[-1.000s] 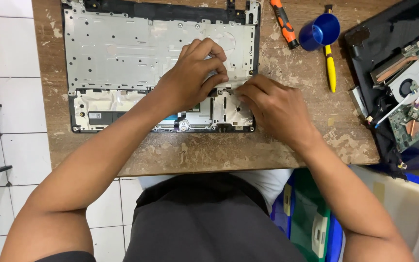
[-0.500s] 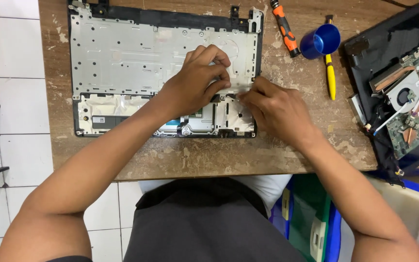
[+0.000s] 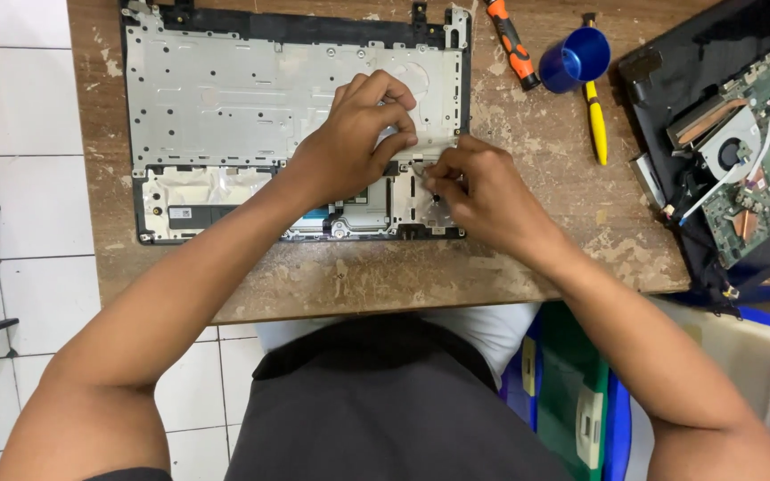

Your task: The person uses a small white plastic tool to pry and separate the edges of a laptop chassis from its internal metal frame. They work along the perimeter of the device, carefully lifting the casing to detach it from the main body.

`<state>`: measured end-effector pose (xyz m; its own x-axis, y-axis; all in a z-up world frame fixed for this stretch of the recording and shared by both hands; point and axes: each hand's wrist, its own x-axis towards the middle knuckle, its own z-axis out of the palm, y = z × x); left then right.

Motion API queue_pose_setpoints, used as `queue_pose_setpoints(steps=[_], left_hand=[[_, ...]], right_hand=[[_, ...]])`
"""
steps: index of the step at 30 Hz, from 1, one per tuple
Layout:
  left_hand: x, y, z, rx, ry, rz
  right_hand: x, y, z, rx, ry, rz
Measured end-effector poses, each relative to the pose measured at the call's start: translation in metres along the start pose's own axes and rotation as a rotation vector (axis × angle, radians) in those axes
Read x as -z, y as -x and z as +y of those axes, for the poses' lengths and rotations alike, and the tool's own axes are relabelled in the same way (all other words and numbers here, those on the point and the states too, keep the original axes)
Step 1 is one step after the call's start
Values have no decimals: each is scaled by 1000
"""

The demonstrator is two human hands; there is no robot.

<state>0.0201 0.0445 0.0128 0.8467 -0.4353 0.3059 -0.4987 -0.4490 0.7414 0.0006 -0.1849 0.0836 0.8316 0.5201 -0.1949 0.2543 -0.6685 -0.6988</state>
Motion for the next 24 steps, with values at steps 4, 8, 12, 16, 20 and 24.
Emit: queue_pose_setpoints(steps=[4,8,12,16,20,24], left_hand=[[-1,-1,-2,5,4,-19],[-1,-1,-4,20,-12,-31],[0,-3,1,32,-20,-33],[0,0,4,41,-27,-26],[0,-1,5,76,-24,-38],[2,-3,9,98,-24,-44]], right_hand=[[4,3,3,41,72,27],[10,-1,21,307,415,39],[21,-12,33,454,438,-10],[27,-25,34,508,688,-102],[30,-24,16,321,584,-216],[23,-20,5,199,364,-207]])
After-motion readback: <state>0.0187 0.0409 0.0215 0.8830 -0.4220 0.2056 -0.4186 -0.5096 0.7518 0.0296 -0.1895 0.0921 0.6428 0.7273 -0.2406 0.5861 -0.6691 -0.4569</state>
